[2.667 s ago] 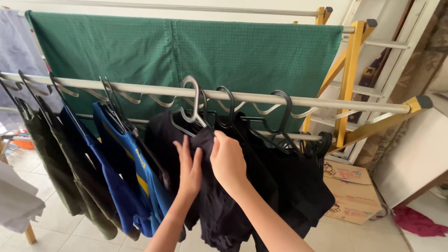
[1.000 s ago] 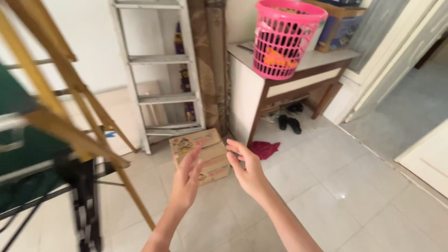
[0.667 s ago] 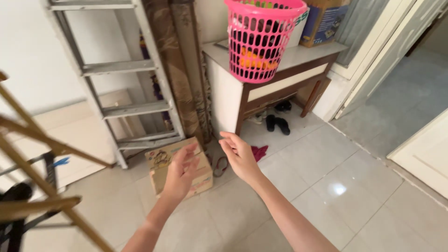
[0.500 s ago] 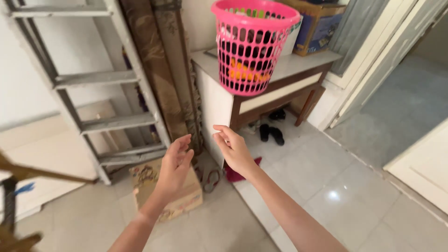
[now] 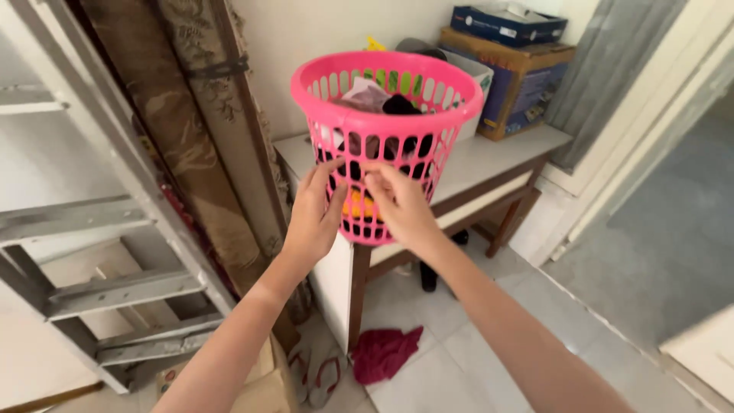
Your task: Hanging clothes from a laundry basket onto a drying rack using hangers.
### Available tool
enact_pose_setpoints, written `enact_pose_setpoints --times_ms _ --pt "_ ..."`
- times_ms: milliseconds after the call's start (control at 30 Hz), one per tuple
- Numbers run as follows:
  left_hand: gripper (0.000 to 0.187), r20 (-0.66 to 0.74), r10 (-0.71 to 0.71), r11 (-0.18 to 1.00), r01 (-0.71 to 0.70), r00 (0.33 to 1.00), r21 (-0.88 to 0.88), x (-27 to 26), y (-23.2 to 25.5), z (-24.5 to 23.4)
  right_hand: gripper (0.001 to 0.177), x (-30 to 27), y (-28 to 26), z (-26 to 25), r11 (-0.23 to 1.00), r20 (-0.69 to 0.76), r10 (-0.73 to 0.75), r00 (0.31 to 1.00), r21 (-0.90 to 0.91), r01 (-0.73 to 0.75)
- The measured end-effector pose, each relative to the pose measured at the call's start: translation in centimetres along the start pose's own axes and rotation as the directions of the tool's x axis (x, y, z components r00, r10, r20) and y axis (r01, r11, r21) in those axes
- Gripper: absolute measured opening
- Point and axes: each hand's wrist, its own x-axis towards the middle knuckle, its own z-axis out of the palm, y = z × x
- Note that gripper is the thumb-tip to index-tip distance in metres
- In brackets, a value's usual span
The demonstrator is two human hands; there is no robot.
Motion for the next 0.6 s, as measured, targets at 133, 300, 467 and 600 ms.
enact_pose_setpoints --times_ms 133,300,467,600 --pt "0.034 -0.128 0.181 0.981 -0.17 0.975 0.091 7.8 -1.4 5.2 0.032 8.0 3.1 -5.6 0.973 0.001 -0.229 0.973 -0.044 0.229" --pt "0.032 -0.247 0.194 0.961 -0.134 0.949 0.242 18.0 -4.8 11.4 0.029 18.0 8.7 -10.1 0.962 0.058 -0.272 0.961 -0.012 0.273" --pt "0.03 -0.071 0.111 0.921 -0.076 0.991 0.383 24.6 -14.3 16.6 0.03 25.8 17.5 -10.8 0.881 0.302 -0.431 0.85 -0.061 0.468" --pt "0.026 0.089 -0.014 0.907 -0.025 0.996 0.42 26.8 -22.6 18.3 0.024 29.3 25.0 -9.4 0.92 0.436 -0.344 0.832 -0.022 0.392"
